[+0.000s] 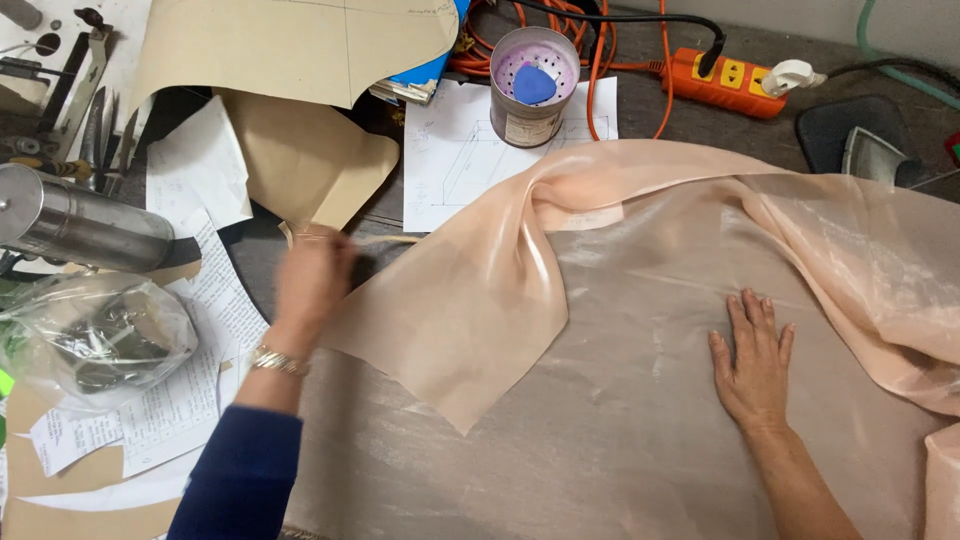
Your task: Smoothing, unfolding, and aligning a large piece of sheer fabric on a workbench in a sewing factory.
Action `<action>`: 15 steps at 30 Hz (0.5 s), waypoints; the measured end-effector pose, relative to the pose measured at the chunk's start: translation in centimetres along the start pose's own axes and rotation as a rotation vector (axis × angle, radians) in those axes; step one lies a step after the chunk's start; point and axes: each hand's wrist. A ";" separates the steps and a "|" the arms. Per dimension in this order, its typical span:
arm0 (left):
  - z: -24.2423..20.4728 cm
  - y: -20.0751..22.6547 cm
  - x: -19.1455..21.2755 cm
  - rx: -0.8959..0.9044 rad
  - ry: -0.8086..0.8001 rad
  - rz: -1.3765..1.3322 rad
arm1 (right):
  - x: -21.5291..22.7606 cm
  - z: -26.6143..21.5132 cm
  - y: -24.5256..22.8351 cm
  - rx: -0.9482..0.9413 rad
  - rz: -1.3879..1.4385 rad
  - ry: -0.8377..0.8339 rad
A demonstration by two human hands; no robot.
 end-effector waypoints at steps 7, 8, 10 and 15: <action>-5.5 -7.2 5.6 0.350 0.193 0.775 | 0.3 0.2 -0.5 -0.027 -0.015 -0.026; -5.5 -6.2 2.4 0.346 0.194 0.770 | -0.4 0.0 0.4 -0.030 -0.020 -0.022; -5.3 -3.8 -4.5 -0.033 0.220 0.394 | -1.8 -0.3 2.6 0.053 -0.056 0.084; -6.4 17.7 -0.8 -0.402 -0.161 -0.055 | -1.5 -0.3 2.1 0.022 -0.067 0.065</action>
Point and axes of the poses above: each hand's wrist, its own z-axis towards the middle knuckle, its own x-axis out of the back of the hand, y = z × x, and after that the axes turned 8 degrees about z, right-handed
